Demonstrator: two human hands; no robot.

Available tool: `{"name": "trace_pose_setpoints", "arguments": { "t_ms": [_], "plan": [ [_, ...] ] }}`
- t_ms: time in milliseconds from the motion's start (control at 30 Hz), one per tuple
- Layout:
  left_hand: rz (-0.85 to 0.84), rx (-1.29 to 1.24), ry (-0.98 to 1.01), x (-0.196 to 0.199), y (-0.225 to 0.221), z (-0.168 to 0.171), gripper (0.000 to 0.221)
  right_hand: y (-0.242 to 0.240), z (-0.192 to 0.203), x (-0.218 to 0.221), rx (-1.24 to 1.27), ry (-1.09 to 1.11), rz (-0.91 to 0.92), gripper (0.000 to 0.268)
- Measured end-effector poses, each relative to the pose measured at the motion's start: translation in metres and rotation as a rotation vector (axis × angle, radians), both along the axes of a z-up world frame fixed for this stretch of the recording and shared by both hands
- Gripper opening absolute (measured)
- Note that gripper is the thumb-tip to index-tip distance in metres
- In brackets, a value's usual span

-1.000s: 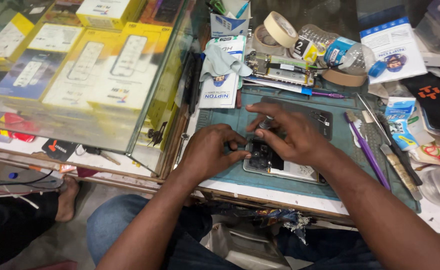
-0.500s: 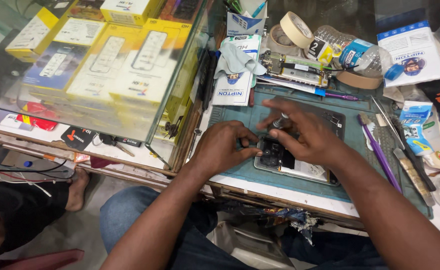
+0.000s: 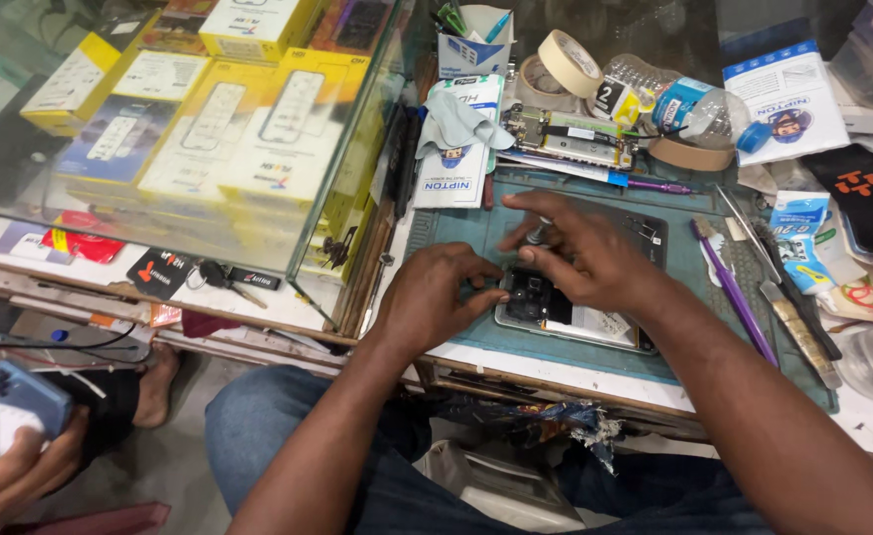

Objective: The person uses a screwdriver to remove screws from the back of a disassembled smartphone lying on a workbench. They then pick up a second blue smartphone, inspect its back and sides, and place it back down.

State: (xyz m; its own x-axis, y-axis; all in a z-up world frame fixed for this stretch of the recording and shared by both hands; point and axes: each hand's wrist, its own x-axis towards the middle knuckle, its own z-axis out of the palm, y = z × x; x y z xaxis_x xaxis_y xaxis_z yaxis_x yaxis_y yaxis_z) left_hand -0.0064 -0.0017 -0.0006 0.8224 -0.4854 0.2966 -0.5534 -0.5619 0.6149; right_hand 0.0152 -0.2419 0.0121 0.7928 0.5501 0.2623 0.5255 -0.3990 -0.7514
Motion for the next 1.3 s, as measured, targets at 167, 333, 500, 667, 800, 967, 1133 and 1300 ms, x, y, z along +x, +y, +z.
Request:
{"name": "trace_pose_setpoints", "arguments": {
  "t_ms": [167, 333, 500, 667, 800, 967, 1133, 1300],
  "plan": [
    [-0.042, -0.058, -0.185, -0.026, 0.001, 0.005, 0.024, -0.002, -0.001, 0.001, -0.033, -0.067, -0.067, 0.063],
    [-0.017, -0.186, -0.195, -0.094, 0.023, 0.028, 0.021, 0.006, 0.0, -0.002, -0.063, -0.145, -0.065, 0.057],
    [0.177, -0.183, -0.351, -0.175, 0.08, 0.056, 0.025, 0.009, 0.0, -0.006, -0.014, 0.059, -0.023, 0.067],
    [0.48, 0.365, -0.492, -0.198, 0.184, 0.084, 0.051, 0.003, -0.006, 0.0, 0.009, 0.018, -0.036, 0.06],
    [0.76, 0.524, -0.599, -0.202, 0.198, 0.082, 0.097, 0.005, -0.008, -0.001, -0.018, 0.028, -0.066, 0.059],
    [0.8, 0.4, -0.318, -0.188, 0.218, 0.06, 0.118, 0.003, -0.007, -0.002, 0.022, 0.034, -0.045, 0.059],
    [0.918, 0.413, -0.105, -0.185, 0.219, 0.047, 0.1, 0.005, -0.009, -0.001, 0.036, 0.02, -0.048, 0.059],
    [0.923, 0.395, -0.212, -0.185, 0.217, 0.039, 0.093, 0.003, -0.012, -0.001, 0.041, 0.015, -0.051, 0.06]
  ]
}}
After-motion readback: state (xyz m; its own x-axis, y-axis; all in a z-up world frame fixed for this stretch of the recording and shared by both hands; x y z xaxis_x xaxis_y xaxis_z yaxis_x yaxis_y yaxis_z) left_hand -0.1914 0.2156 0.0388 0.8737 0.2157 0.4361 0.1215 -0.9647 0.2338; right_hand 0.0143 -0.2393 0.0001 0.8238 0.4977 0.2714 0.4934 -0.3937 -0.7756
